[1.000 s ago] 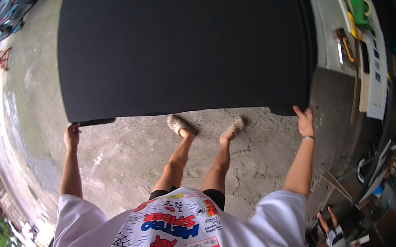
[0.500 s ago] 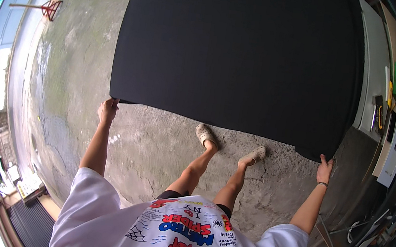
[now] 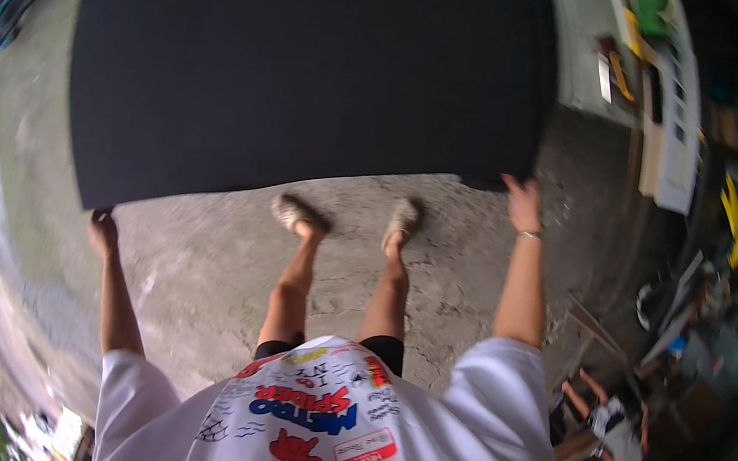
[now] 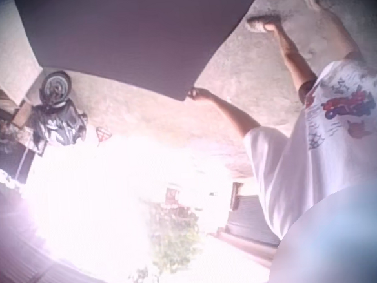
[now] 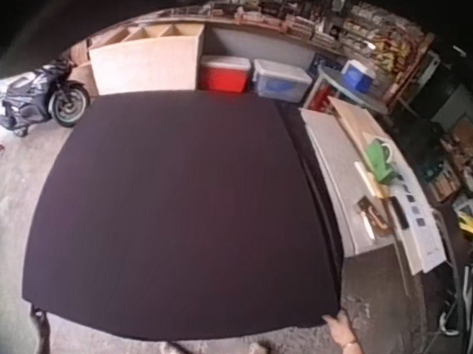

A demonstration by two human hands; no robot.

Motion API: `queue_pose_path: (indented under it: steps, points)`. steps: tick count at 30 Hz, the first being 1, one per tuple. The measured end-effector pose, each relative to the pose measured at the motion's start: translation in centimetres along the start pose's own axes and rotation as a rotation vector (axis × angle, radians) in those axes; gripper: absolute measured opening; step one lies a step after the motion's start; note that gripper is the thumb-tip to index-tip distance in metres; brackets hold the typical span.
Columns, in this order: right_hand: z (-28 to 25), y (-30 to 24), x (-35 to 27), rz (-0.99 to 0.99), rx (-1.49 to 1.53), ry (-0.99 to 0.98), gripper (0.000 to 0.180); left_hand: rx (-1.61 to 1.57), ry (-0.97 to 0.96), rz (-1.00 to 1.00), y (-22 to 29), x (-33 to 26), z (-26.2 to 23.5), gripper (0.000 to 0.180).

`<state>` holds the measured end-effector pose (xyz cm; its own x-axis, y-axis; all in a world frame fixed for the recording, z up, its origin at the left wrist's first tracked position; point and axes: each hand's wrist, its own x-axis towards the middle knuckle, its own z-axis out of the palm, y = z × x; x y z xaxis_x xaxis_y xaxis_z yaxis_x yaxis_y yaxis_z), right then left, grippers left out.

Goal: The person covers a rectangular furniture frame with black fabric, smoothing it and securing it with a staple gun. They repeatedly adjust the fabric, pull it taut, and staple the edges to the underside of the frame.

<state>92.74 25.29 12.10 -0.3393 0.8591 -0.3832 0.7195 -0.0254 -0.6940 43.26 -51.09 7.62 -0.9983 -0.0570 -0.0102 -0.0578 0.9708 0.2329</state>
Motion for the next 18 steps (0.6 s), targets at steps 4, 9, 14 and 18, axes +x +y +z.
queue_pose_path:
  steps: [4, 9, 14, 18]
  points:
    - [-0.1, 2.6, 1.4, -0.172, 0.476, -0.242, 0.033, -0.334, 0.336, -0.081, 10.7, -10.7, 5.1, 0.048]
    - [1.4, 2.8, 1.5, -0.253, 0.511, -0.271, 0.025, -0.894, -0.953, -0.11, 32.6, -34.3, 13.5, 0.079]
    - [0.4, 1.0, 1.3, -0.329, 0.463, -0.332, 0.033, -1.538, -1.472, -0.154, 54.4, -47.2, 22.6, 0.1]
    - [1.1, 3.0, 2.7, -0.482, 0.453, -0.356, 0.03, -1.691, -1.505, 0.17, 59.1, -46.1, 27.9, 0.096]
